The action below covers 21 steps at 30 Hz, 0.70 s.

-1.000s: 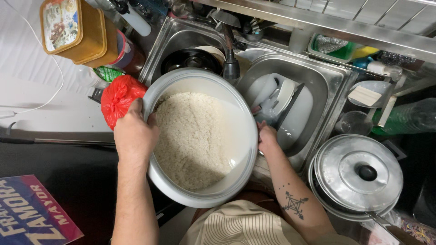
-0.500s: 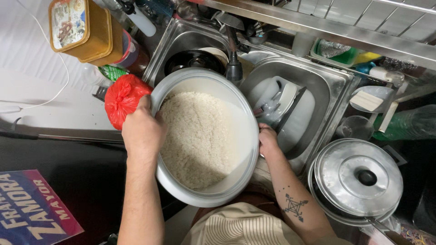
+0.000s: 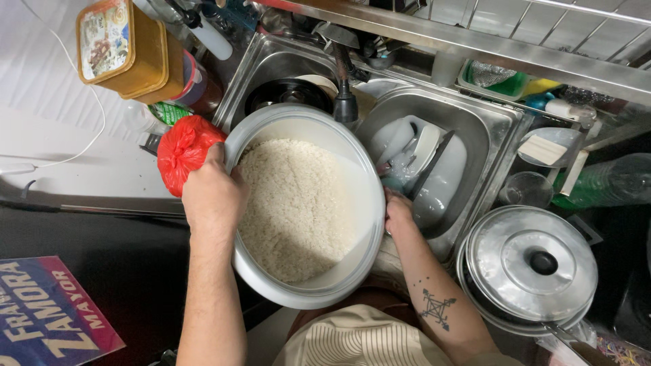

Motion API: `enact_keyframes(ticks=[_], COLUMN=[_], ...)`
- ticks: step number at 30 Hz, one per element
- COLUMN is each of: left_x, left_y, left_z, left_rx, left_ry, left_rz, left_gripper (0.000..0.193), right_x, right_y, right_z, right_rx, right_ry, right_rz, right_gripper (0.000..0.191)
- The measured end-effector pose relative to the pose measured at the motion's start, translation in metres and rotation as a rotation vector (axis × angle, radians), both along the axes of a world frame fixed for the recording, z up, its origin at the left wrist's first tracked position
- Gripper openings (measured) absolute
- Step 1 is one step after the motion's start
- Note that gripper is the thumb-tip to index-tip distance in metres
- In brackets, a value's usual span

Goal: The person washes a large batch of rice in a big pot at a stainless steel sink. They run tap water into the pot, rub and agitate the rice by hand, tilt the pot to drain the cloudy water, and repeat rinsing cycles, finally leveling the wet rice in the pot.

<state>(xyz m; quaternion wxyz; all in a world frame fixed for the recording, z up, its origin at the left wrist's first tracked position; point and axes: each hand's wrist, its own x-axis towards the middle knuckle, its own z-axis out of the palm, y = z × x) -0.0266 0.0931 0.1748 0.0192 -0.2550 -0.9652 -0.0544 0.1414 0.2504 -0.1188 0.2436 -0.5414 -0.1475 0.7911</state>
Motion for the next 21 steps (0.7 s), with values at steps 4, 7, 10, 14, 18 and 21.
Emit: enact_keyframes(ticks=[4,7,10,14,18,21], left_x=[0.001,0.002,0.002,0.003,0.004,0.004], left_y=[0.001,0.001,0.002,0.003,0.005,0.005], left_z=[-0.001,-0.002,-0.002,0.0,0.001,0.002], left_rx=[0.014,0.023,0.018,0.022,0.012,0.021], left_ry=[0.016,0.003,0.022,0.018,0.009,0.011], left_rz=[-0.005,0.0,-0.013,-0.007,0.0,-0.002], left_gripper=[0.041,0.039,0.036,0.036,0.034,0.036], right_x=[0.0,0.0,-0.001,-0.003,-0.002,-0.001], right_y=[-0.001,0.003,0.005,0.006,0.006,0.006], right_z=[0.011,0.018,0.02,0.019,0.023,0.026], right_rx=[-0.026,-0.086,-0.119,-0.129,-0.107,-0.113], right_ry=[-0.015,-0.077,-0.156,-0.179,-0.127,-0.113], right_rz=[0.009,0.134,0.169,0.157,0.115,0.112], right_gripper=[0.022,0.034,0.043,0.05,0.049,0.042])
